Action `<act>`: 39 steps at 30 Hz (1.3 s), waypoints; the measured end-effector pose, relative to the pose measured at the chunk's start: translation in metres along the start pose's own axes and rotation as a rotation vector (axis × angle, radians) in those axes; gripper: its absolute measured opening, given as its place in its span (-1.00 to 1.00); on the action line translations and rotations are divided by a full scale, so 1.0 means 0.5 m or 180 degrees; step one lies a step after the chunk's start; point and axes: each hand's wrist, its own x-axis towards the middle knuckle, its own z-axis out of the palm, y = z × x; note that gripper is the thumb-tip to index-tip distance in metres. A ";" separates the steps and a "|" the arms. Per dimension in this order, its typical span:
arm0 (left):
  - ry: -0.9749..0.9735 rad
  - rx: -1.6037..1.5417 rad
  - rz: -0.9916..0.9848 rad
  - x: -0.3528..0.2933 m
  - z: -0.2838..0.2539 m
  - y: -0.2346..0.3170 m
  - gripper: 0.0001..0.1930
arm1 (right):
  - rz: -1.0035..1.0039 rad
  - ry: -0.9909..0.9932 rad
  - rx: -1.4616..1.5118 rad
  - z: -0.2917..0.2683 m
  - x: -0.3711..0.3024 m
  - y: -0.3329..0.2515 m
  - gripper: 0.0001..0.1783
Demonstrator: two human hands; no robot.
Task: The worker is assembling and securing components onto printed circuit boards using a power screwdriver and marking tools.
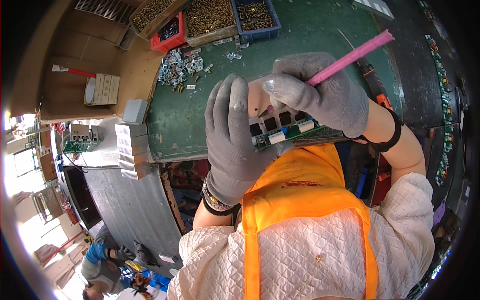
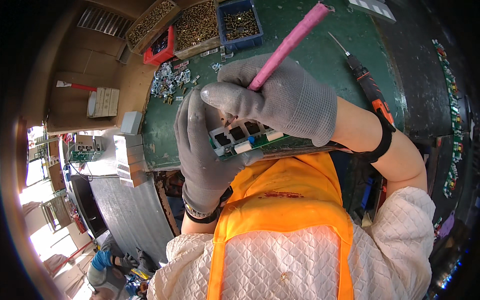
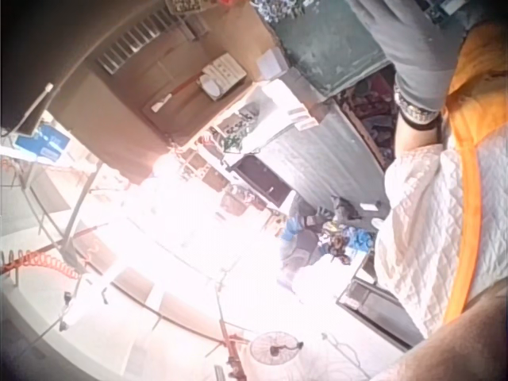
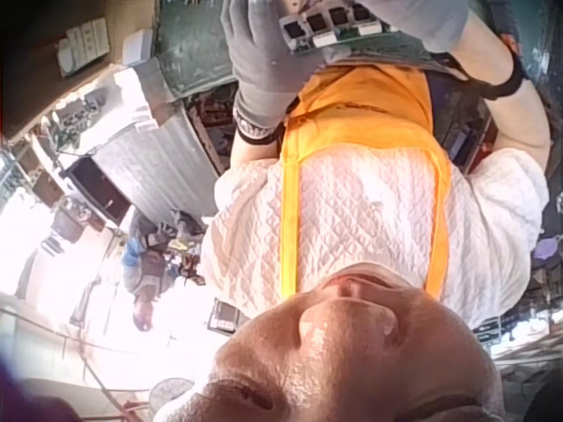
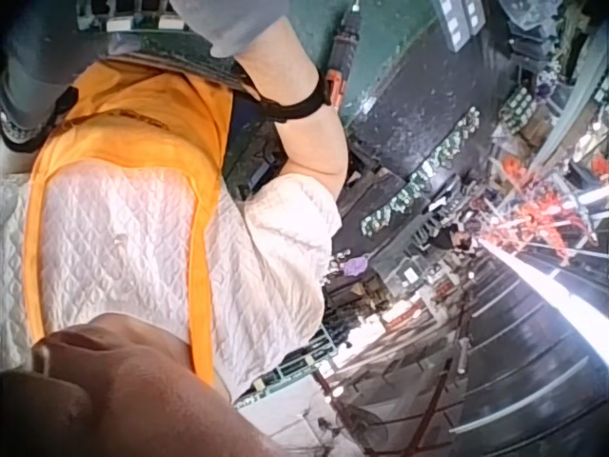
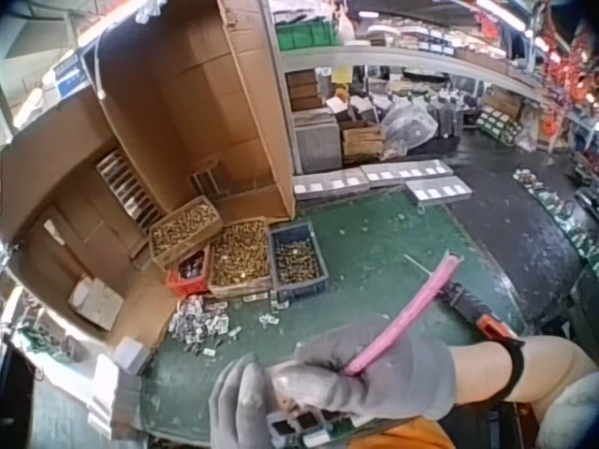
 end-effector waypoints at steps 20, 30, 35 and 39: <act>0.0036 -0.0132 0.0048 -0.005 0.003 -0.006 0.25 | 0.0923 -0.0273 0.1229 -0.006 0.011 -0.021 -0.62; 0.0028 -0.0192 0.0007 -0.009 0.008 -0.008 0.23 | 0.0194 -0.0106 0.0414 0.013 0.007 0.014 -0.64; 0.0271 0.0093 0.0182 -0.003 0.014 -0.014 0.21 | 0.0981 -0.0419 0.1430 -0.012 0.012 -0.017 -0.63; 0.0064 -0.0094 0.0063 -0.005 0.005 -0.003 0.21 | 0.0656 -0.0447 0.0987 0.003 0.008 -0.006 -0.62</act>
